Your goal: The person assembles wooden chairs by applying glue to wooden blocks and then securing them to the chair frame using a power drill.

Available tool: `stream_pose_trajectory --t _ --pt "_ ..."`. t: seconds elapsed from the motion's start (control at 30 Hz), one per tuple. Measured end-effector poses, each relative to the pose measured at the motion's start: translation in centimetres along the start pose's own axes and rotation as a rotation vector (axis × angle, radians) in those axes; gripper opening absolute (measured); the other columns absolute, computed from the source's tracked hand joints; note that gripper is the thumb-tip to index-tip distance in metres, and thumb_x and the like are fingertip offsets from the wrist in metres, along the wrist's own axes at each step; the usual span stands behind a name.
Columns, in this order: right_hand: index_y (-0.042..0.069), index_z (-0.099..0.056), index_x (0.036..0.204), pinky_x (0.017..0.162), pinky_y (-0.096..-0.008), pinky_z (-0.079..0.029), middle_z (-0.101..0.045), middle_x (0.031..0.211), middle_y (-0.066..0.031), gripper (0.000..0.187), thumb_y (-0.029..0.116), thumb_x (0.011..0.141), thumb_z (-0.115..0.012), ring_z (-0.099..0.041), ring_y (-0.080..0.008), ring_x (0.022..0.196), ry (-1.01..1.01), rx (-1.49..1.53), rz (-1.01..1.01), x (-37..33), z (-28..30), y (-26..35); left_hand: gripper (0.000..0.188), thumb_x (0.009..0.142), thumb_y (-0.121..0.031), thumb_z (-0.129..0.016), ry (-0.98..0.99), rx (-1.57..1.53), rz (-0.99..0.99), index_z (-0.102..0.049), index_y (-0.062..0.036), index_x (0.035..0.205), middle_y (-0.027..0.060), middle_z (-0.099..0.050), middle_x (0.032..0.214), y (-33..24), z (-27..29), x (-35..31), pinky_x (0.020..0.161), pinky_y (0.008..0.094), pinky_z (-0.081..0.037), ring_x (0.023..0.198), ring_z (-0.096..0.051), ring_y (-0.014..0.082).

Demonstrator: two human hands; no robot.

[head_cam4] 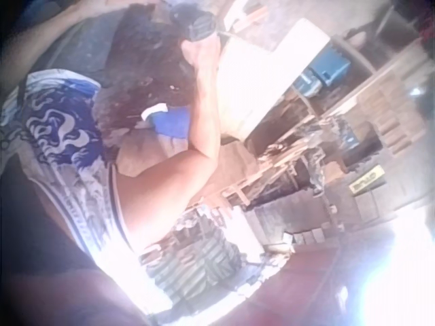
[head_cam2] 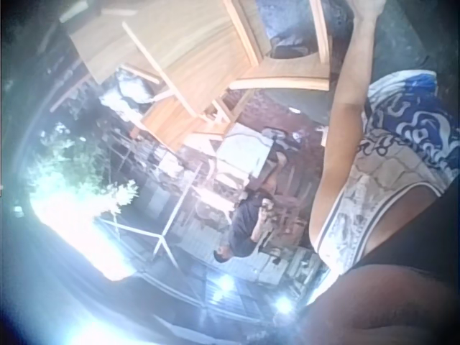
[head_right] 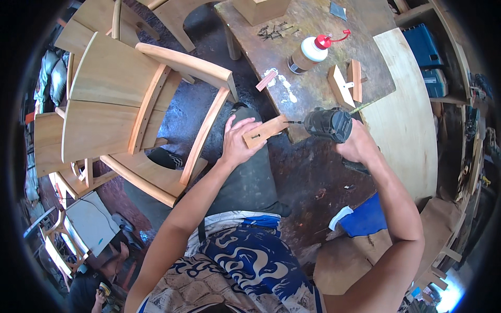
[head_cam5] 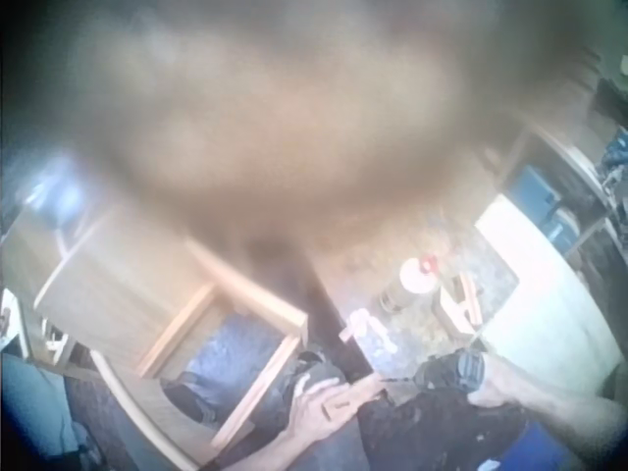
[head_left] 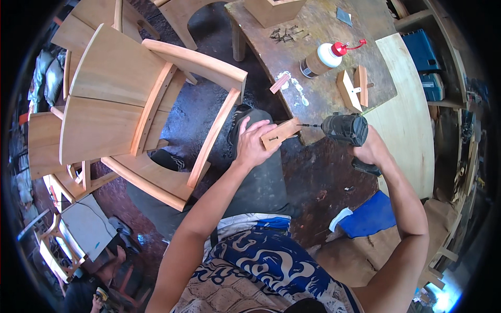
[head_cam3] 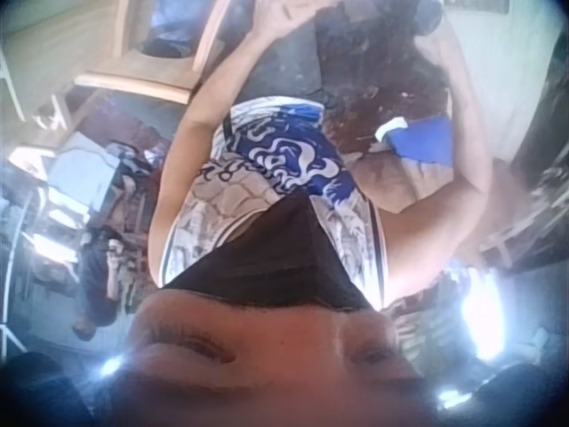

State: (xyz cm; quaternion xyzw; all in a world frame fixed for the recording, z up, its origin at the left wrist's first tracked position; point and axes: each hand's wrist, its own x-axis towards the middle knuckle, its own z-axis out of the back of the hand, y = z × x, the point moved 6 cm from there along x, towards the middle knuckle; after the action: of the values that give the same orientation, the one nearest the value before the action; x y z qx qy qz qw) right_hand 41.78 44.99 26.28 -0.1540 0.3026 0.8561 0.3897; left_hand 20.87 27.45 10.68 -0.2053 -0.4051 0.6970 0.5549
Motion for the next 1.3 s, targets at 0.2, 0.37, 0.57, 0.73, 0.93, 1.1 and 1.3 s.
stream_pose_trajectory --t 0.2,0.37,0.57,0.73,0.93,1.1,1.3 --pt "0.004 -0.066 0.102 0.087 -0.0458 -0.053 -0.069 0.098 -0.0224 0.033 0.004 0.070 -0.060 -0.063 -0.0433 0.097 0.000 -0.089 -0.042 0.6 -0.8 -0.9 0.050 0.068 -0.032 -0.085 0.011 0.016 0.013 -0.073 -0.0119 0.112 0.0097 -0.071 0.114 -0.2 0.1 0.1 0.116 0.0532 -0.027 0.116 -0.063 0.0221" --pt "0.003 -0.066 0.101 0.088 -0.0443 -0.052 -0.069 0.099 -0.0217 0.034 0.005 0.068 -0.061 -0.064 -0.0408 0.097 0.000 -0.057 -0.009 1.0 -0.6 -0.8 0.050 0.068 -0.033 -0.085 0.001 0.019 0.001 -0.073 -0.0116 0.112 0.0092 -0.072 0.112 -0.3 0.0 0.2 0.116 0.0525 -0.027 0.115 -0.063 0.0216" --pt "0.004 -0.066 0.096 0.084 -0.0472 -0.053 -0.068 0.093 -0.0237 0.030 0.011 0.068 -0.064 -0.063 -0.0430 0.094 -0.022 -0.156 -0.008 1.8 -1.2 -1.8 0.049 0.069 -0.033 -0.085 0.013 0.024 0.005 -0.073 -0.0121 0.112 0.0084 -0.072 0.110 -0.4 0.1 0.0 0.116 0.0522 -0.027 0.116 -0.063 0.0211" --pt "0.005 -0.067 0.090 0.083 -0.0471 -0.054 -0.070 0.091 -0.0222 0.026 0.015 0.066 -0.066 -0.065 -0.0415 0.091 -0.071 -0.184 0.015 2.7 -1.7 -3.3 0.048 0.069 -0.033 -0.085 0.007 0.030 -0.001 -0.073 -0.0120 0.111 0.0076 -0.072 0.110 -0.5 0.1 0.3 0.116 0.0534 -0.025 0.115 -0.063 0.0210" --pt "0.006 -0.069 0.093 0.081 -0.0453 -0.054 -0.071 0.090 -0.0190 0.036 0.029 0.067 -0.079 -0.067 -0.0384 0.087 -0.016 -0.139 0.076 2.4 -1.9 -2.9 0.048 0.069 -0.033 -0.085 0.009 0.032 0.003 -0.073 -0.0118 0.110 0.0067 -0.072 0.108 -0.7 0.2 0.3 0.115 0.0538 -0.025 0.114 -0.063 0.0207" --pt "0.008 -0.069 0.103 0.085 -0.0428 -0.054 -0.072 0.098 -0.0149 0.047 0.026 0.063 -0.087 -0.067 -0.0350 0.092 0.052 -0.055 0.075 2.1 -1.3 -0.8 0.048 0.069 -0.031 -0.086 0.009 0.037 0.018 -0.072 -0.0122 0.111 0.0070 -0.072 0.108 -0.5 0.2 0.1 0.115 0.0536 -0.024 0.114 -0.063 0.0201" --pt "0.007 -0.071 0.095 0.082 -0.0462 -0.055 -0.072 0.090 -0.0192 0.040 0.031 0.065 -0.082 -0.067 -0.0399 0.087 -0.070 -0.134 0.042 2.3 -1.4 -1.7 0.049 0.068 -0.031 -0.086 0.006 0.038 0.009 -0.072 -0.0125 0.111 0.0071 -0.072 0.109 -0.6 0.1 0.1 0.115 0.0540 -0.024 0.115 -0.063 0.0203"
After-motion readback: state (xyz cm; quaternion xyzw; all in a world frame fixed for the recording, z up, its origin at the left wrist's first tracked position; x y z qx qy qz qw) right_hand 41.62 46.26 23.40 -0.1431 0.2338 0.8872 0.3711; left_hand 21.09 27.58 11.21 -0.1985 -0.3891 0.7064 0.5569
